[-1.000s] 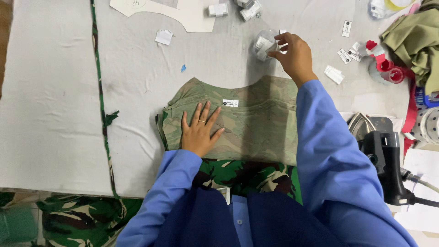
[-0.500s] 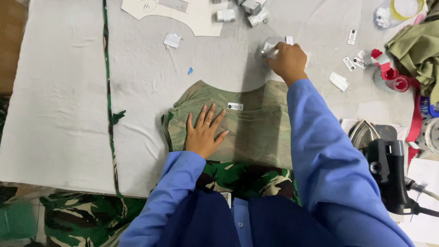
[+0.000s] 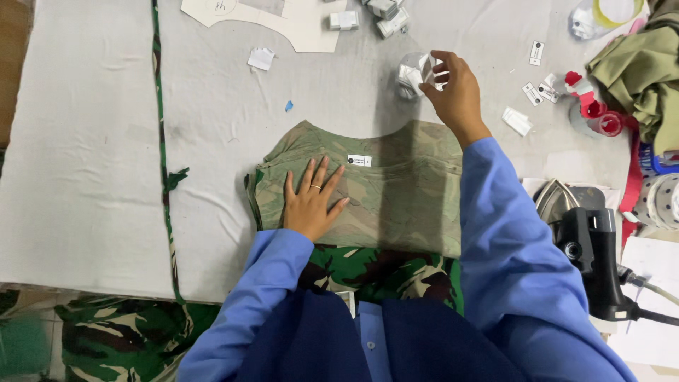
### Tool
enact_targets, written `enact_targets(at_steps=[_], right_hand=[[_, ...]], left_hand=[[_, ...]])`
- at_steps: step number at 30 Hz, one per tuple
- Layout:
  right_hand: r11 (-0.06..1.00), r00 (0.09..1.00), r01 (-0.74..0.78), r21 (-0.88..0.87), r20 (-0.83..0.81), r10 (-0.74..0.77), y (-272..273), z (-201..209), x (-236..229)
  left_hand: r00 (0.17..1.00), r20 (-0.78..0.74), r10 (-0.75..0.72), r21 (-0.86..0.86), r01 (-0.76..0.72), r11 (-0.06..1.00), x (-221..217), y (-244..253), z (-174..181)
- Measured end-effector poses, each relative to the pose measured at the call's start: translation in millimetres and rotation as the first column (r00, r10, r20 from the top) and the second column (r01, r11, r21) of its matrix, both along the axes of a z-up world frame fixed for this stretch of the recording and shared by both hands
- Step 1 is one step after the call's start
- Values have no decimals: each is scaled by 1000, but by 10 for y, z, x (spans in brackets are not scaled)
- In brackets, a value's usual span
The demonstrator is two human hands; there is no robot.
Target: The person irons a stack of camouflage-patterned shirts on a white-covered table. They repeatedly pick up small white labels, place them on the shirts, and press them with a steam iron. The person also folds and stacks the shirts between ironing cycles.
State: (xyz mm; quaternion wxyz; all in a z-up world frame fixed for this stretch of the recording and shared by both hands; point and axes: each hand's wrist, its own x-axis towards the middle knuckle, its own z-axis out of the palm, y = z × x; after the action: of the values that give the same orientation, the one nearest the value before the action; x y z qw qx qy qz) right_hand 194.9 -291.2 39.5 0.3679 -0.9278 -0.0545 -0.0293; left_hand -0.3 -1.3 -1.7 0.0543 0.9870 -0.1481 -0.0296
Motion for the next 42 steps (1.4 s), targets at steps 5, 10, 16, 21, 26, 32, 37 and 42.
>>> enact_targets(at_steps=[5, 10, 16, 21, 26, 32, 37, 42], right_hand=[[997, 997, 40, 58, -68, -36, 32, 274, -124], [992, 991, 86, 91, -109, -75, 146, 393, -108], [984, 975, 126, 126, -200, -99, 210, 310, -10], [977, 989, 96, 192, -129, -72, 163, 137, 47], [947, 992, 105, 303, -104, -77, 252, 154, -388], [957, 973, 78, 279, -231, -12, 633, -299, -1785], [866, 910, 203, 457, -414, 6, 774, 53, -2477], [893, 825, 135, 430, -547, 139, 619, 144, -2774]], left_hand=[[999, -45, -3, -24, 1, 1000, 2, -20, 8], [1000, -26, 3, -2, -3, 1000, -2, 1, -24], [1000, -23, 7, 3, -7, 1000, 1, 0, 8], [999, -49, 11, -16, -12, 1000, 8, -1, 5], [999, 42, 3, -78, 0, 997, -41, -29, -93], [972, 202, -123, -328, 185, 926, -291, -502, 95], [974, -124, -190, -589, 81, 804, -606, -761, -74], [938, -344, -44, -660, -209, 722, -720, -760, 0]])
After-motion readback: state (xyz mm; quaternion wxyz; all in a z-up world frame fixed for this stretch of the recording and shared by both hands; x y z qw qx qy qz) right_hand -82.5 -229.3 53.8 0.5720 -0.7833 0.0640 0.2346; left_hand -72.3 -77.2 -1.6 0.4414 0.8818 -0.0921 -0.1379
